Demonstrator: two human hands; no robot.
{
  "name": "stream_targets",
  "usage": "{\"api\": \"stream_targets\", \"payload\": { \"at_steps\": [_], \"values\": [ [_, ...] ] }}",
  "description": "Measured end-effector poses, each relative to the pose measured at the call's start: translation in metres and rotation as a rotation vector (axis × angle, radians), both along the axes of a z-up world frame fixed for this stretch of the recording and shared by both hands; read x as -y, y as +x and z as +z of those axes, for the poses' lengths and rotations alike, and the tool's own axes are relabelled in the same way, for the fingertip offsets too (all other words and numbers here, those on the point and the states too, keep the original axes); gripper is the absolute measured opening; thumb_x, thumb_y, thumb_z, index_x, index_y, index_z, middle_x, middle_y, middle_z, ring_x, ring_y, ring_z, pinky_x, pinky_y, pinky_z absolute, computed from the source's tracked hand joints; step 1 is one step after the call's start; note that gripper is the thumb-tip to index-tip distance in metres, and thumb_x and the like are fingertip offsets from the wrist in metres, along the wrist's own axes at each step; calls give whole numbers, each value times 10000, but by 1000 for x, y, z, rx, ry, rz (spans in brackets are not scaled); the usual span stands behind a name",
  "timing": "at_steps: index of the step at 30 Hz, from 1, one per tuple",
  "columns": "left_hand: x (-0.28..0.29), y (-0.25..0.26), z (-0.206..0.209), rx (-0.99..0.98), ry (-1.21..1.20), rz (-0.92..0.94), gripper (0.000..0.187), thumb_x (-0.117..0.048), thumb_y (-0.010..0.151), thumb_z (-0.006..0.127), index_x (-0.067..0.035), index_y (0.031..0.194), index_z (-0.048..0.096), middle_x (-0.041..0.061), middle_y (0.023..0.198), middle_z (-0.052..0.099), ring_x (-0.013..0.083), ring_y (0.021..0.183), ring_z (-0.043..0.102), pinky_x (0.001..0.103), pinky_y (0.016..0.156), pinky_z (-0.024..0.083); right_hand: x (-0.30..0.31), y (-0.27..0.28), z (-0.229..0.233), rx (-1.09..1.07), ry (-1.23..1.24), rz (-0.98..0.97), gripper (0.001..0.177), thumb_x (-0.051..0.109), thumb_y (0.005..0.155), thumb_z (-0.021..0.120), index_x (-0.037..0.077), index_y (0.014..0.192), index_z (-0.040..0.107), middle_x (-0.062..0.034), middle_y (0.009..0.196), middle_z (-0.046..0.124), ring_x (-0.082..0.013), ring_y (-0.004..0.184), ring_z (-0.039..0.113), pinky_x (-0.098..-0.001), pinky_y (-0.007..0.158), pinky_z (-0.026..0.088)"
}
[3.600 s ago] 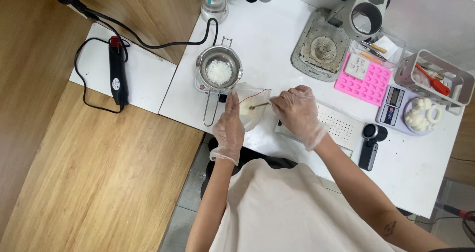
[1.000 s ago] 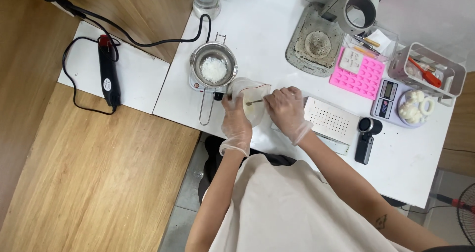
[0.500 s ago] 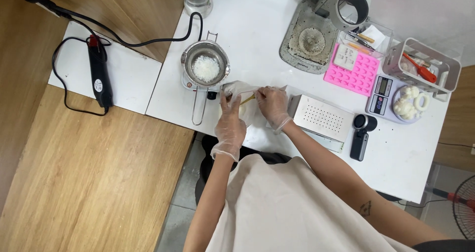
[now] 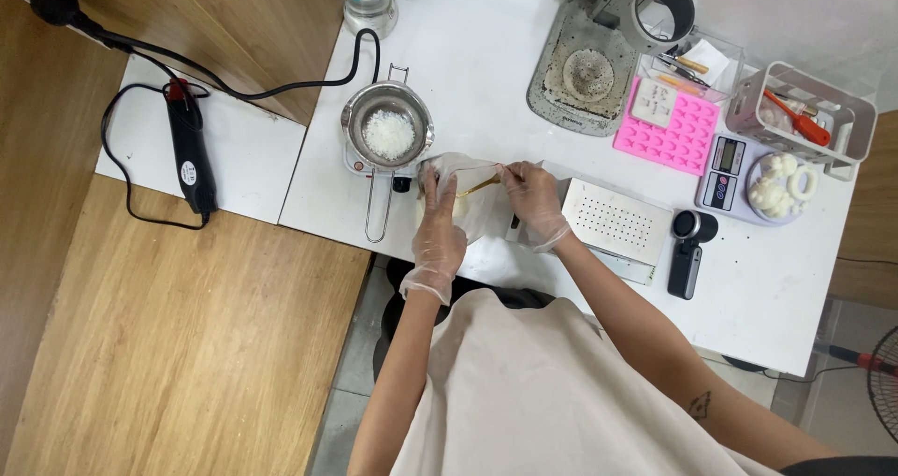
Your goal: Transferring wax flakes from a container into a melting pot using a spoon.
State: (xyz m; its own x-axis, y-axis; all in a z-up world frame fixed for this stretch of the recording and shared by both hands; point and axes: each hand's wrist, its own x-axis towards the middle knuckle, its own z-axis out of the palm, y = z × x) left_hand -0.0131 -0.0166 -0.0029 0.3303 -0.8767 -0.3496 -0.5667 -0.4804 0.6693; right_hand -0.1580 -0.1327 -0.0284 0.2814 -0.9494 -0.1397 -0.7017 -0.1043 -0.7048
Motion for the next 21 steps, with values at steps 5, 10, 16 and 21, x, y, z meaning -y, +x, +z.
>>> {"api": "stream_targets", "payload": {
  "at_steps": [5, 10, 16, 21],
  "values": [
    [-2, 5, -7, -60, -37, 13, 944, 56, 790, 640, -244, 1604, 268, 31, 1703, -47, 279, 1528, 226, 408, 1172, 405, 4, -16, -1, 23, 98, -93, 187, 293, 1003, 697, 136, 974, 793, -64, 855, 760, -231, 822, 730, -356, 675, 565],
    [-4, 12, -2, -151, -59, 58, 945, 46, 784, 622, -287, 1598, 275, -1, 1706, -9, 273, 1524, 235, 433, 1194, 368, 10, -25, 25, -14, 132, -115, 160, 304, 1003, 690, 182, 982, 791, 10, 834, 743, -145, 789, 697, -321, 684, 553],
    [-6, 23, -1, -366, -195, 157, 943, 77, 717, 591, -267, 1566, 369, 10, 1706, 68, 311, 1504, 254, 375, 1207, 356, 10, -17, 89, 96, 119, -57, 175, 193, 1014, 684, 73, 920, 770, -74, 719, 671, -137, 678, 544, -292, 595, 431],
    [-9, 27, 2, -382, -227, 176, 915, 77, 698, 612, -220, 1542, 418, 34, 1700, 120, 300, 1506, 268, 347, 1209, 351, 15, -12, 116, 250, 132, -118, 124, 143, 1016, 706, 46, 954, 752, -55, 732, 662, -119, 653, 507, -232, 590, 369]
  ]
}}
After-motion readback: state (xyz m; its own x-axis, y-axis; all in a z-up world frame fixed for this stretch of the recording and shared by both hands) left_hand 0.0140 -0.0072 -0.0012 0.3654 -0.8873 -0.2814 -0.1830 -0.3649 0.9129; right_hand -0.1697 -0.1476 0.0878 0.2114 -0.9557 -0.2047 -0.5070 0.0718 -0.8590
